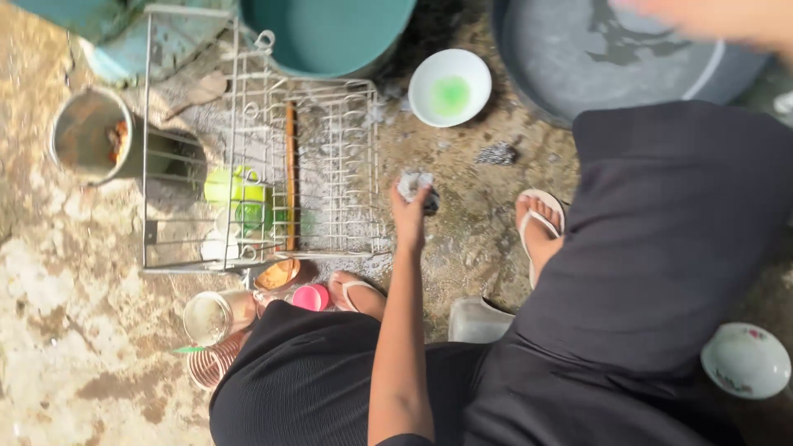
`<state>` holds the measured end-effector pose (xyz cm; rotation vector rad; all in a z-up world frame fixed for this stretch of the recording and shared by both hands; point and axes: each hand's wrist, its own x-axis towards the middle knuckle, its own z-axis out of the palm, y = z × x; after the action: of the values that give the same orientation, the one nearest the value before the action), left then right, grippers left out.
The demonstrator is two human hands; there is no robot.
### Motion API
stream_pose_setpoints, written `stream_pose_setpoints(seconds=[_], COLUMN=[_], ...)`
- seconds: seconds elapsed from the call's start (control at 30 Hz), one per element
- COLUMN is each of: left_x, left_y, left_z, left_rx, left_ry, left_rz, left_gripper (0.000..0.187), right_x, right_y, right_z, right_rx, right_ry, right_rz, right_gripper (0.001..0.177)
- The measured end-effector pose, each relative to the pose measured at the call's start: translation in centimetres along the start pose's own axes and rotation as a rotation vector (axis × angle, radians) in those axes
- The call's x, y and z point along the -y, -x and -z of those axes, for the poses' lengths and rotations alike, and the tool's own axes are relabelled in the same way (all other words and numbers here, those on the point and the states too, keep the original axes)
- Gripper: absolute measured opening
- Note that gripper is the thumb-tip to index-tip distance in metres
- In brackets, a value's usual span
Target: Cleaning a wire dish rack using a sponge, scrub pad, and dish soap in an outdoor area.
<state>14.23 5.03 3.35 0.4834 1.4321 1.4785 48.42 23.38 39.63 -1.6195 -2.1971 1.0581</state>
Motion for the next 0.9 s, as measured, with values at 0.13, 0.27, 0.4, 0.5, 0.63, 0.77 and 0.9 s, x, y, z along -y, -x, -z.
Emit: stream_pose_setpoints(seconds=[0.13, 0.27, 0.4, 0.5, 0.63, 0.77, 0.9], left_x=[-0.5, 1.1, 1.8, -0.2, -1.4, -1.5, -1.5], left_y=[1.2, 0.3, -0.4, -0.6, -3.4, -5.1, -4.6], left_z=[-0.4, -0.2, 2.6, 6.4, 9.3, 10.1, 10.4], left_rx=[-0.06, -0.124, -0.023, 0.039, -0.236, -0.329, -0.249], left_ry=[-0.122, -0.385, -0.654, -0.778, -1.204, -1.309, -1.304], left_rz=[-0.114, -0.327, -0.36, -0.212, -0.407, -0.289, -0.213], left_gripper=[0.08, 0.089, 0.086, 0.074, 0.054, 0.051, 0.046], right_x=[8.2, 3.1, -1.1, -3.6, -2.9, -5.3, -6.1], right_y=[-6.8, -9.4, -10.0, -9.4, -10.2, -12.0, -12.5], right_z=[-15.5, -34.4, -46.0, -50.3, -53.0, -60.1, -63.1], right_rx=[0.42, 0.644, 0.381, 0.301, 0.112, 0.155, 0.257], right_ry=[0.607, 0.238, -0.572, -1.151, -1.548, -1.578, -1.335], right_rz=[0.13, 0.082, -0.169, -0.531, -0.759, -0.648, -0.618], right_gripper=[0.052, 0.08, 0.073, 0.059, 0.051, 0.052, 0.059])
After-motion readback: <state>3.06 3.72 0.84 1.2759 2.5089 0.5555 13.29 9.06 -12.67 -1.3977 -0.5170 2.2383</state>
